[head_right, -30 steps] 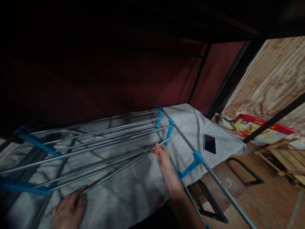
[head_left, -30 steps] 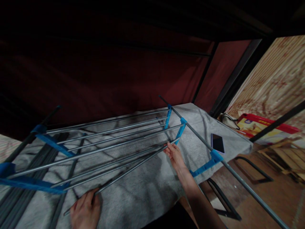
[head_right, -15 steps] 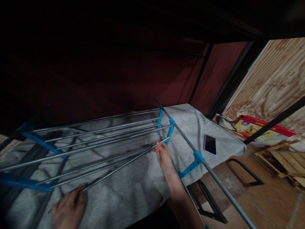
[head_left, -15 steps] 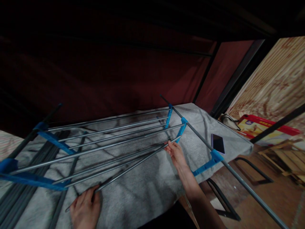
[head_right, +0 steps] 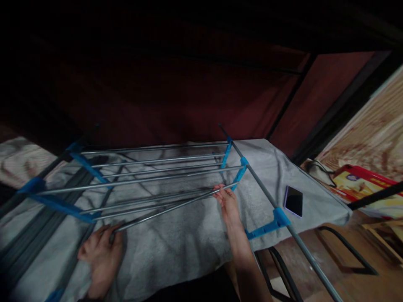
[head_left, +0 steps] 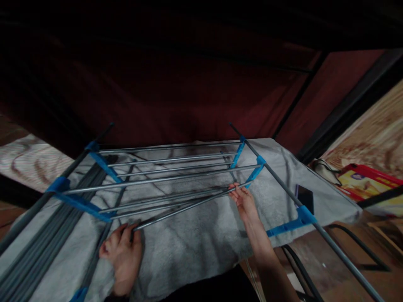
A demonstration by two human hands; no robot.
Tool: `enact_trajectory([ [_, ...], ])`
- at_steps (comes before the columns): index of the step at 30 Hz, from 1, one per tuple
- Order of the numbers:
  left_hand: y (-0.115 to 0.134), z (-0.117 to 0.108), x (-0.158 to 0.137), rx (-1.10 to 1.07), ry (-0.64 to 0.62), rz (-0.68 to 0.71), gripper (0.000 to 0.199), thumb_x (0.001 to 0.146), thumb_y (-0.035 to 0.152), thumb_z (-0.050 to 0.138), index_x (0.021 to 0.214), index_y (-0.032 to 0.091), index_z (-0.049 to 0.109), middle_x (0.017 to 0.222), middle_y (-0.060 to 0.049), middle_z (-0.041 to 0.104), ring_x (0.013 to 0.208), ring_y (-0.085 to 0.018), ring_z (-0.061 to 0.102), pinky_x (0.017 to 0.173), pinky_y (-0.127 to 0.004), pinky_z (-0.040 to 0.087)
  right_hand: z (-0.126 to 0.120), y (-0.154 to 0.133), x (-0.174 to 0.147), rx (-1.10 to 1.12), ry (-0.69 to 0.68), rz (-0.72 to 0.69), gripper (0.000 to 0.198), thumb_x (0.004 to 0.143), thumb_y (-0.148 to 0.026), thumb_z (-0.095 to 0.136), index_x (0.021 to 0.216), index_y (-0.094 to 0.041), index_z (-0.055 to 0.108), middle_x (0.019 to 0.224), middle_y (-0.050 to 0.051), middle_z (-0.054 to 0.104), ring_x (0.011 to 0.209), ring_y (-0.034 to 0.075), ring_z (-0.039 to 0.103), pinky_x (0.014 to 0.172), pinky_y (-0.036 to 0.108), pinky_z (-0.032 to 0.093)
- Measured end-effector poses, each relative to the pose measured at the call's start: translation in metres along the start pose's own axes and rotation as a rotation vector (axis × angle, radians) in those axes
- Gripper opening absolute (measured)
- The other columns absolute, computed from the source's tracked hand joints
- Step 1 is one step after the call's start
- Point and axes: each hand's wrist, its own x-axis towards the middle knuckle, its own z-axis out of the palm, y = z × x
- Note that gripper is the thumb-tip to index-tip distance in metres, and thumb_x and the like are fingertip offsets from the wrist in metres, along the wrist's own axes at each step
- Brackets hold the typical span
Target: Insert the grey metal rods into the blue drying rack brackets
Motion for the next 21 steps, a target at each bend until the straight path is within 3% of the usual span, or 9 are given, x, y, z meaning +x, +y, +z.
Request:
enact_trajectory([
  [5, 0.007, -0.013, 0.0, -0.033, -0.119, 0.039, 0.03, 0.096, 0.026, 0.043, 0.109, 0.02, 0.069, 0.111, -0.011, 0.069, 0.113, -0.028, 0.057, 0.114, -0.054, 0.021, -0.017, 0.009, 0.0, -0.01, 0.024, 0.01, 0.028, 0.065, -0.029, 0.09, 0.083, -0.021, 0.071, 0.087, 0.0, 0.077, 0.083, 0.013, 0.072, 0.078, 0.024, 0.059],
  [10, 0.015, -0.024, -0.001, -0.04, -0.259, 0.144, 0.033, 0.097, 0.017, 0.04, 0.116, 0.019, 0.067, 0.105, -0.008, 0.069, 0.107, -0.025, 0.059, 0.112, -0.048, 0.03, -0.051, 0.031, -0.003, -0.046, 0.068, 0.052, 0.025, 0.068, -0.03, 0.088, 0.081, -0.022, 0.069, 0.086, -0.003, 0.075, 0.084, 0.012, 0.073, 0.084, 0.025, 0.061],
  [16, 0.02, -0.026, -0.006, -0.036, -0.325, 0.27, 0.038, 0.095, 0.009, 0.042, 0.123, 0.02, 0.065, 0.117, -0.009, 0.068, 0.114, -0.024, 0.057, 0.115, -0.048, 0.031, -0.09, 0.058, -0.009, -0.09, 0.133, 0.168, 0.019, 0.069, -0.025, 0.085, 0.081, -0.023, 0.07, 0.084, -0.003, 0.074, 0.082, 0.013, 0.073, 0.088, 0.029, 0.062],
  [21, 0.021, -0.024, -0.007, -0.018, -0.333, 0.27, 0.035, 0.097, 0.01, 0.043, 0.121, 0.019, 0.066, 0.115, -0.008, 0.068, 0.11, -0.024, 0.056, 0.113, -0.046, 0.034, -0.098, 0.067, -0.013, -0.119, 0.174, 0.225, 0.012, 0.075, -0.026, 0.08, 0.084, -0.023, 0.073, 0.088, -0.002, 0.074, 0.086, 0.013, 0.072, 0.099, 0.032, 0.057],
])
